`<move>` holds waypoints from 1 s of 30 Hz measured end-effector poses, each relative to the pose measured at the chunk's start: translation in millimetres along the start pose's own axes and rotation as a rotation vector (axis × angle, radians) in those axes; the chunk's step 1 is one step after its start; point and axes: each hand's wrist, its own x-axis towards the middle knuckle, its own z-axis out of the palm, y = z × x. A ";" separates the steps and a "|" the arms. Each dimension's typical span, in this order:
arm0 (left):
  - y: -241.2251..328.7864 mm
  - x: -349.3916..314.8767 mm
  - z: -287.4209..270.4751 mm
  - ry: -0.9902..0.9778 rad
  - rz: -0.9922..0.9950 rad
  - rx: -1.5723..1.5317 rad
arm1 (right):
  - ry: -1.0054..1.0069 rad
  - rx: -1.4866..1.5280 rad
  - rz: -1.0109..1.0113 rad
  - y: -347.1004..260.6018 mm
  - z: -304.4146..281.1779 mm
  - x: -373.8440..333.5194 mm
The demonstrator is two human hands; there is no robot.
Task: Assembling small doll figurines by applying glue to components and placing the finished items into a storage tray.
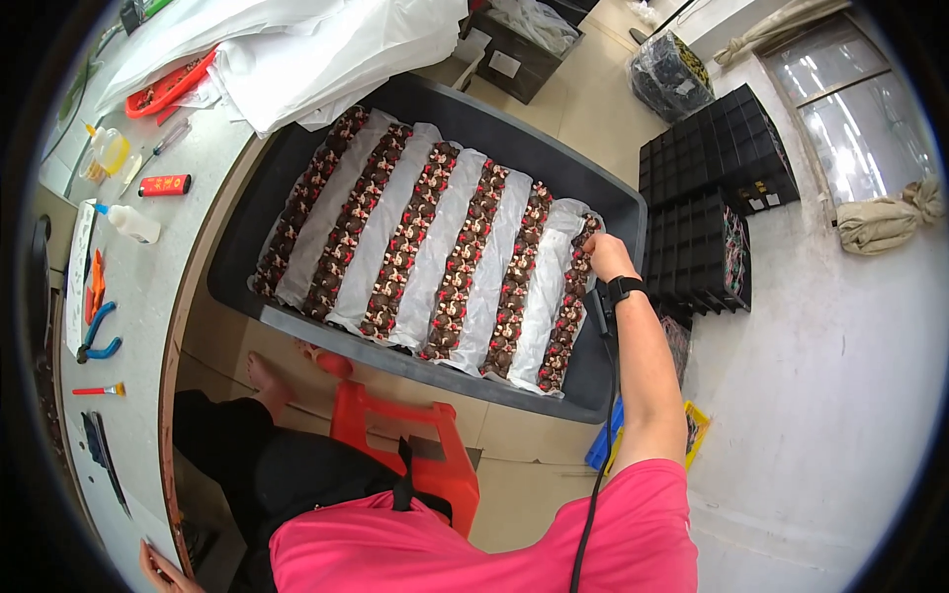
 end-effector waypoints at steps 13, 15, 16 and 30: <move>-0.1 -0.4 0.7 -0.015 0.017 -0.009 | -0.215 0.051 0.066 -19.4 -11.8 -29.6; -5.5 -2.1 1.2 -0.014 0.027 0.000 | -0.310 0.068 0.115 -23.8 -10.9 -32.6; -8.6 -2.7 1.9 -0.009 0.032 0.009 | -0.304 0.019 0.095 -27.1 -10.4 -33.3; -6.6 -3.2 0.0 0.006 0.084 0.034 | -0.385 -0.027 0.050 -36.7 -18.0 -54.9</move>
